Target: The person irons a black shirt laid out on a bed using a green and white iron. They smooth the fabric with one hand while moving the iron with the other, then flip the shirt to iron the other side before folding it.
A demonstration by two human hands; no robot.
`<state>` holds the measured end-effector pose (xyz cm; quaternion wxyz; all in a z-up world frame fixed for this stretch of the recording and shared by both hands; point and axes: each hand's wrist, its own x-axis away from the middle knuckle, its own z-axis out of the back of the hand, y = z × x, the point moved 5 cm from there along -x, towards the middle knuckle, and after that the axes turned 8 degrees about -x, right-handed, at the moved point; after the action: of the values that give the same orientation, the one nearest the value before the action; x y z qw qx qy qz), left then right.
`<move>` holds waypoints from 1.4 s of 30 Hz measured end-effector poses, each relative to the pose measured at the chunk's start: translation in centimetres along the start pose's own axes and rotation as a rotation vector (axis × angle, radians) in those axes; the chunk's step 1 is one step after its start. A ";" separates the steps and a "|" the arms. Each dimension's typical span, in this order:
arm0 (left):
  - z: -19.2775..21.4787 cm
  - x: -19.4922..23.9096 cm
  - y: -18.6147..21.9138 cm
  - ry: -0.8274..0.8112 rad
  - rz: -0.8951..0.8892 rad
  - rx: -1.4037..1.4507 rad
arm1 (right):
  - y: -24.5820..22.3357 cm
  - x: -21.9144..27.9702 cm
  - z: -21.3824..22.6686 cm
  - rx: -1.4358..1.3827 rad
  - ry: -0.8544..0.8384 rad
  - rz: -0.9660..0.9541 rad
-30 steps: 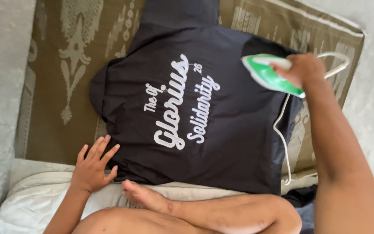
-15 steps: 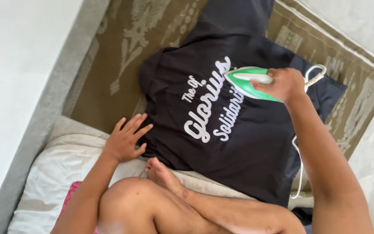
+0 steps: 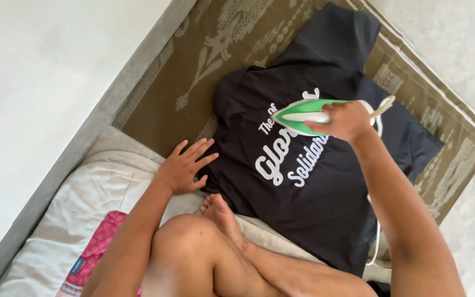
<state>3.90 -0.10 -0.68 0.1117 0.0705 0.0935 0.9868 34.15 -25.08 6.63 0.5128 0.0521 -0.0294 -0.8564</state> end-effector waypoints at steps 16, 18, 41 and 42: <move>0.5 0.2 -0.2 -0.044 -0.003 0.040 | -4.1 -5.7 0.6 -0.342 -0.247 -0.616; 0.8 0.2 -0.1 -0.029 -0.004 0.044 | -6.3 -7.7 1.6 -0.293 -0.114 -0.539; 0.4 0.6 -0.3 0.059 -0.002 0.048 | -12.4 -13.1 5.4 -0.395 -0.436 -0.586; 0.5 0.5 -0.4 0.051 -0.010 0.065 | -12.8 -13.5 5.6 -0.383 -0.477 -0.581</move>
<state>3.62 0.44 -0.20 0.1121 0.0484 0.1288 0.9841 28.55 -7.17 11.64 0.2290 -0.2376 0.0283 -0.9436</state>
